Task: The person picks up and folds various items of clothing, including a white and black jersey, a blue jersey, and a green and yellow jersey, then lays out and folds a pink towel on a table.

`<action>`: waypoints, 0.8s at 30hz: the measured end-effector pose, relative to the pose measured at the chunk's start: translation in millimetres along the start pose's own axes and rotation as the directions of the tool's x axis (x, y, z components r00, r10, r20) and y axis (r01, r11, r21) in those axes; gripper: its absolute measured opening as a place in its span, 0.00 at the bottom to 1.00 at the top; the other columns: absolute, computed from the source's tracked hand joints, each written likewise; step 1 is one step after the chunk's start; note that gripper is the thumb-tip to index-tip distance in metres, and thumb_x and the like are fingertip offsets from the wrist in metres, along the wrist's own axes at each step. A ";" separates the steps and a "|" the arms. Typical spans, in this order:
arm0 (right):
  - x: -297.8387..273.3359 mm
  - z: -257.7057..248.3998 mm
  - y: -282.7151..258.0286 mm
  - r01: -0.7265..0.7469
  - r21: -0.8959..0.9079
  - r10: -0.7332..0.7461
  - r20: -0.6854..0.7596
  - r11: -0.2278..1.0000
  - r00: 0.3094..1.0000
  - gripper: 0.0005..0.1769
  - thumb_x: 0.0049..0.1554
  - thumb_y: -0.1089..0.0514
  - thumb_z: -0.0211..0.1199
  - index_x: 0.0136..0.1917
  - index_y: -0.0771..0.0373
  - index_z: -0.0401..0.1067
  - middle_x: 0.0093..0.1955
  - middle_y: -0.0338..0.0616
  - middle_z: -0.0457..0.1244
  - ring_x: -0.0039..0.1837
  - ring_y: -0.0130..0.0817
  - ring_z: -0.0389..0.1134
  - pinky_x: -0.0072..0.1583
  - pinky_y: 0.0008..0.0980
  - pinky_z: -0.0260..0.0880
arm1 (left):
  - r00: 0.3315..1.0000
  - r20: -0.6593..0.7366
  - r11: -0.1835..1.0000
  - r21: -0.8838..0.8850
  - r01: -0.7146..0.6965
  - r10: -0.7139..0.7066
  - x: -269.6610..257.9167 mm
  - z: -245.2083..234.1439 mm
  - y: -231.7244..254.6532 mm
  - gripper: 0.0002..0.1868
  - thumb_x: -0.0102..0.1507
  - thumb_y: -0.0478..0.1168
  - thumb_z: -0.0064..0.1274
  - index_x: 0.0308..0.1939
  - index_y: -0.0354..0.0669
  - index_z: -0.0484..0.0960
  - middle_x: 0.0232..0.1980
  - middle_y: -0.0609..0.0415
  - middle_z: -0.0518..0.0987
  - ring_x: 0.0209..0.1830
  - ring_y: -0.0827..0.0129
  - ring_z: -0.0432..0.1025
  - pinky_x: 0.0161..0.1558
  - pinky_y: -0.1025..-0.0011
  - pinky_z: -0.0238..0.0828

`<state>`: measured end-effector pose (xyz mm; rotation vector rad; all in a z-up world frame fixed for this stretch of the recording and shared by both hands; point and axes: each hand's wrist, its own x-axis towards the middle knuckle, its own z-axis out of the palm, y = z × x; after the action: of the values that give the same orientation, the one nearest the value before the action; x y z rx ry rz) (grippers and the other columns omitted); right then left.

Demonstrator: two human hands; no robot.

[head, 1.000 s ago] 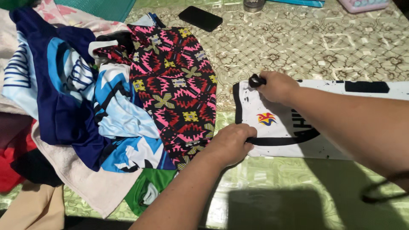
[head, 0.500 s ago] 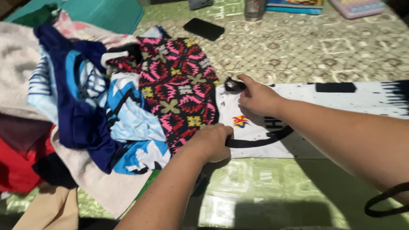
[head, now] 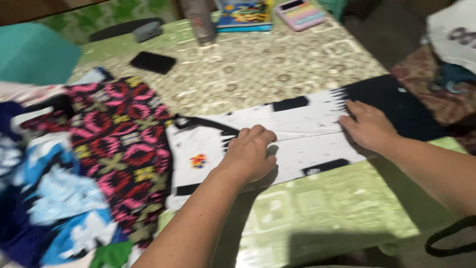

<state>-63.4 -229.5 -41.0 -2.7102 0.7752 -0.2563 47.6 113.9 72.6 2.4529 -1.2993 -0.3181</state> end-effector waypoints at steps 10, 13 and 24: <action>-2.5 -52.8 169.6 -0.490 0.378 0.478 0.134 0.785 0.868 0.41 0.66 0.32 0.46 0.76 0.67 0.59 0.73 0.63 0.59 0.73 0.55 0.60 0.71 0.50 0.60 | 0.997 0.019 0.997 0.005 -0.077 0.077 89.9 75.2 117.2 0.33 0.59 0.51 0.59 0.66 0.50 0.71 0.76 0.53 0.61 0.77 0.55 0.51 0.70 0.48 0.50; -3.5 -67.1 173.2 -0.848 0.499 0.613 0.618 0.178 0.493 0.40 0.64 0.25 0.43 0.66 0.63 0.61 0.61 0.56 0.64 0.60 0.47 0.67 0.61 0.47 0.67 | 0.997 -0.023 0.997 0.023 -0.078 0.078 111.5 99.6 138.6 0.34 0.61 0.52 0.57 0.69 0.49 0.68 0.77 0.51 0.57 0.78 0.52 0.47 0.71 0.44 0.44; 48.7 -1.3 251.7 -0.912 0.339 -0.670 0.624 -0.229 0.401 0.26 0.67 0.33 0.50 0.41 0.55 0.69 0.32 0.35 0.59 0.34 0.37 0.57 0.42 0.39 0.65 | 0.943 -0.319 0.994 -0.029 -0.103 0.088 146.5 147.3 161.9 0.26 0.56 0.34 0.59 0.60 0.42 0.77 0.65 0.49 0.73 0.68 0.53 0.65 0.69 0.58 0.59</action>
<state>-144.8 -458.9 -121.6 -0.4171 0.2275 0.5735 -44.9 -121.1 -2.3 2.2758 -1.2479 0.0719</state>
